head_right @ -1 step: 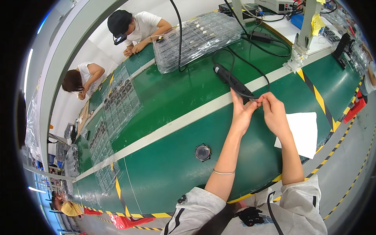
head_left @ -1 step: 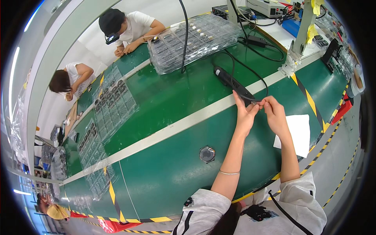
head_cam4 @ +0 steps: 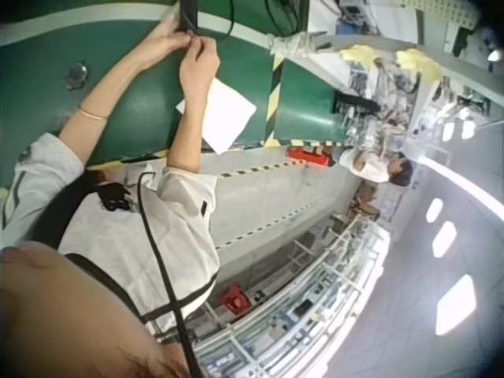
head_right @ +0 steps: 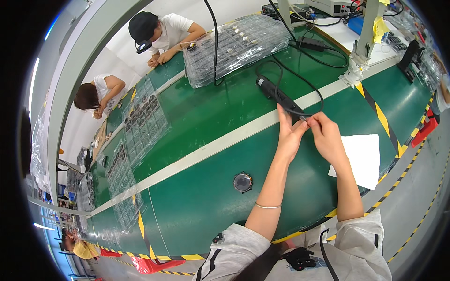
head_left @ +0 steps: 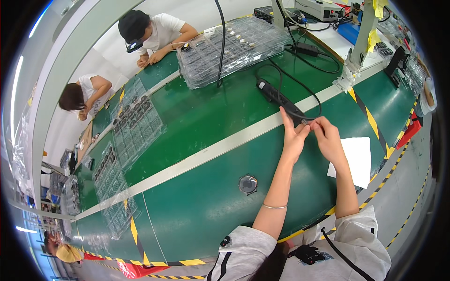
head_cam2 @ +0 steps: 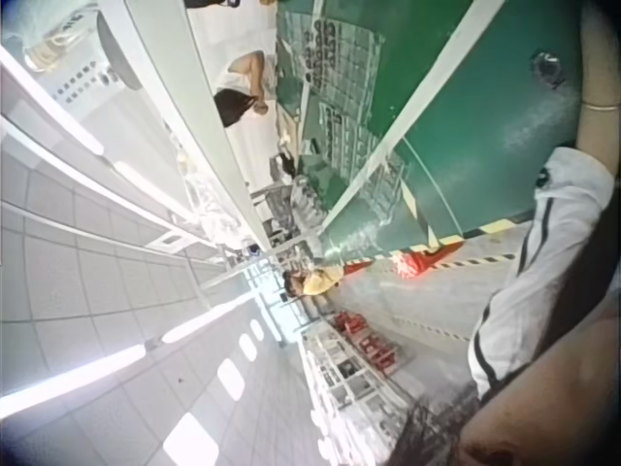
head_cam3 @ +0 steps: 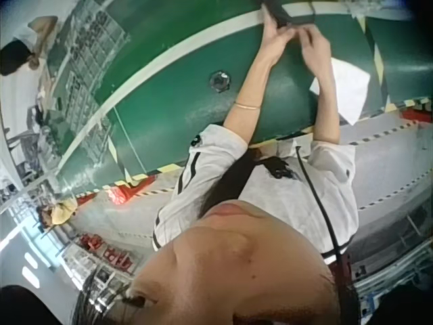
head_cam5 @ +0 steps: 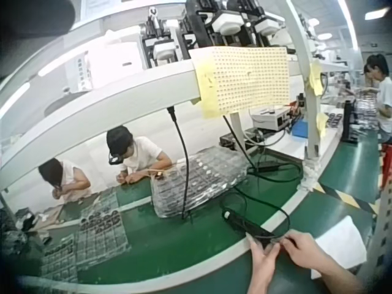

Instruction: Assembling small electronic components using an electric screwdriver at a factory workbench.

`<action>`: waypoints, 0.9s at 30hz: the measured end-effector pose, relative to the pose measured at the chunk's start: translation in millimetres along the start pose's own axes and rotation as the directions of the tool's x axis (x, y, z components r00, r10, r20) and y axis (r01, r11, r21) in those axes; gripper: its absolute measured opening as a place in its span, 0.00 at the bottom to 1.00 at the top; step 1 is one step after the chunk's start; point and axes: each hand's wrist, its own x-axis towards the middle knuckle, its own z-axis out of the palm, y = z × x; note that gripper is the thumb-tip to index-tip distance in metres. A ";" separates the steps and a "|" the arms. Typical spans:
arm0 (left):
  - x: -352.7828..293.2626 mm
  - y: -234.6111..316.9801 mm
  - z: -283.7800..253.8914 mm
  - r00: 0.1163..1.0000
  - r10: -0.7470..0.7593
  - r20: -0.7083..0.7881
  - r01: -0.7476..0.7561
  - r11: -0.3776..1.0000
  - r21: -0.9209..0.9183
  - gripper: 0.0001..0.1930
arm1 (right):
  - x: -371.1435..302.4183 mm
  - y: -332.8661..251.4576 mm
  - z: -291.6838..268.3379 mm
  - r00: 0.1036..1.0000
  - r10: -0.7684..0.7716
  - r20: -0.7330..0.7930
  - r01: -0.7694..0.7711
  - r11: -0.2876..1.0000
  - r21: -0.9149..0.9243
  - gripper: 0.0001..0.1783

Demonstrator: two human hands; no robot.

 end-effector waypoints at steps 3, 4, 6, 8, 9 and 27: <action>3.1 -2.2 -3.4 1.000 -0.015 0.016 0.015 1.000 -0.021 0.49 | -2.4 -7.2 3.7 0.994 0.104 0.025 -0.102 0.992 -0.075 0.09; 3.9 -2.7 -4.5 1.000 -0.012 0.025 0.013 0.999 -0.033 0.48 | -2.1 -8.3 3.8 0.994 0.103 0.025 -0.101 0.992 -0.077 0.09; 4.8 -3.8 -4.8 0.999 -0.009 0.032 0.011 0.999 -0.048 0.48 | -0.6 -9.1 3.1 0.990 0.140 0.014 -0.136 0.977 -0.163 0.10; 4.6 -3.3 -4.9 1.000 -0.006 0.013 0.006 0.999 0.046 0.47 | -0.9 -11.6 3.6 0.990 0.141 -0.008 -0.139 0.968 -0.210 0.11; 4.0 -3.0 -3.4 1.000 -0.006 0.012 0.005 0.999 0.045 0.47 | -1.5 -12.4 3.8 0.990 0.140 -0.032 -0.144 0.956 -0.254 0.11; 19.3 -19.8 -1.4 0.990 -0.079 0.116 0.052 0.975 0.217 0.32 | 3.6 9.5 -2.0 0.980 0.125 -0.158 -0.186 0.860 -0.475 0.10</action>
